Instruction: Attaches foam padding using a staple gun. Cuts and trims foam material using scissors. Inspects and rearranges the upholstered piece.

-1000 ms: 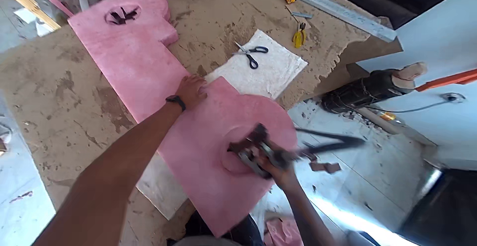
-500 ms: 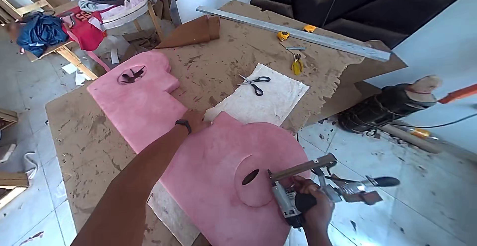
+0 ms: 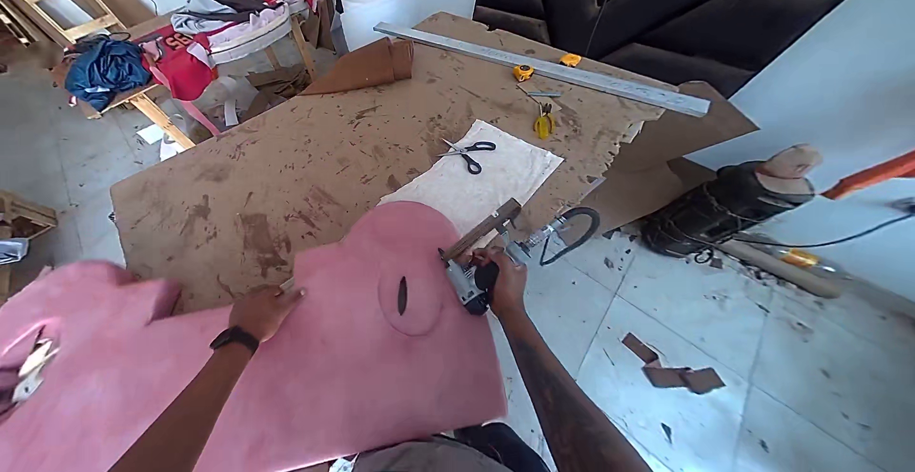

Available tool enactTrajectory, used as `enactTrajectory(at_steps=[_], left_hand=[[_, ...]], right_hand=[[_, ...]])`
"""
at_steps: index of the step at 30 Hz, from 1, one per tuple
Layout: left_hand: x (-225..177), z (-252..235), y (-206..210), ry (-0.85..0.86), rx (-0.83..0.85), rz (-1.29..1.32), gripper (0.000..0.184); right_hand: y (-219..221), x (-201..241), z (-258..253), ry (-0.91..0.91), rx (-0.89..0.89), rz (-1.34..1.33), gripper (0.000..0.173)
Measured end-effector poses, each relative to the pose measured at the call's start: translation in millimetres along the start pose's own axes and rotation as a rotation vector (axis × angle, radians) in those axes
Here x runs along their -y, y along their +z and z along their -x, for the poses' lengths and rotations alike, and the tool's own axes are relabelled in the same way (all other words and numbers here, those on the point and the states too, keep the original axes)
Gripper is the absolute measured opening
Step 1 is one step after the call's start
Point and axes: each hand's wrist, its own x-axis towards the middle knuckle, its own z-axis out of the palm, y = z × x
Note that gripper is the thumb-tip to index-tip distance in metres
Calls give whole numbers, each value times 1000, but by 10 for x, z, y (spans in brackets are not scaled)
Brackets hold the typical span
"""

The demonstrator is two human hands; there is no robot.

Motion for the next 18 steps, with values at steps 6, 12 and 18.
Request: enactTrajectory(at_steps=[6, 12, 18], left_hand=[[-135, -7, -43, -225, -190, 172, 97], [-660, -853, 56, -97, -347, 261, 126], [-1130, -1178, 166, -22, -235, 304, 145]], right_hand=[[278, 201, 116, -60, 175, 20, 30], [1138, 417, 173, -126, 507, 432, 28], [1721, -55, 69, -130, 561, 579, 18]])
